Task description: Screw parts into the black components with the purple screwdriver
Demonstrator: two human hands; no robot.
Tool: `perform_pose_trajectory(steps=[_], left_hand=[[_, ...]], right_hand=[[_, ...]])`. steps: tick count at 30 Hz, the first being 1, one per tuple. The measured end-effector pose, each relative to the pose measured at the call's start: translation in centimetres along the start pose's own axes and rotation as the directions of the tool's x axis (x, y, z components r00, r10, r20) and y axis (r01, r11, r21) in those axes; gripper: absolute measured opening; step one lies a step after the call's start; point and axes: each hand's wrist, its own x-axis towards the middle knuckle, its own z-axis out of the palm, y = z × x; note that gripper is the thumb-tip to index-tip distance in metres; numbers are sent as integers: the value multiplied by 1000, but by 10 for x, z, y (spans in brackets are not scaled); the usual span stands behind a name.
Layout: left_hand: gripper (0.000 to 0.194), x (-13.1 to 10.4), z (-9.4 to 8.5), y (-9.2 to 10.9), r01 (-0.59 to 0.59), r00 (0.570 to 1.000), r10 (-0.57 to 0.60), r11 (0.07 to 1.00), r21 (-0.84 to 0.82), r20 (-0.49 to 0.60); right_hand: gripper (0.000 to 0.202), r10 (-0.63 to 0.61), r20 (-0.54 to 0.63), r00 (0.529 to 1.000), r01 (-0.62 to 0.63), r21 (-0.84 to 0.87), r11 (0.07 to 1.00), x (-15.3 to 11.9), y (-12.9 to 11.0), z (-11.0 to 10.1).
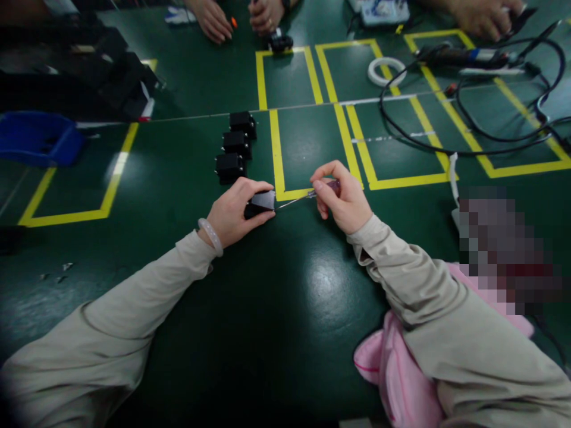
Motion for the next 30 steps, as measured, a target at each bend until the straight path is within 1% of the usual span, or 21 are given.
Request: perform_pose_trajectory(steps=[5,12,19,25,30], left_hand=[[43,0,0,0,-2,1000,2,1000,-4,0],[43,0,-1,0,5,1000,-5,1000,-7,7],[43,-1,-1,0,-8,1000,8,1000,1,3],[43,0,0,0,11,1000,-11,1000,1,12],[43,0,0,-1,2,1000,-2,1000,-7,7]], right_hand=[[25,4,18,1000,-4,23,1000,0,3,-2],[27,10,29,1000,-10,1,1000,0,0,-2],[29,9,28,1000,-10,43,999,1,0,-1],[29,29,31,999,-30,27,999,1,0,-2],[29,21,18,1000,-22,34,999,1,1,-1]])
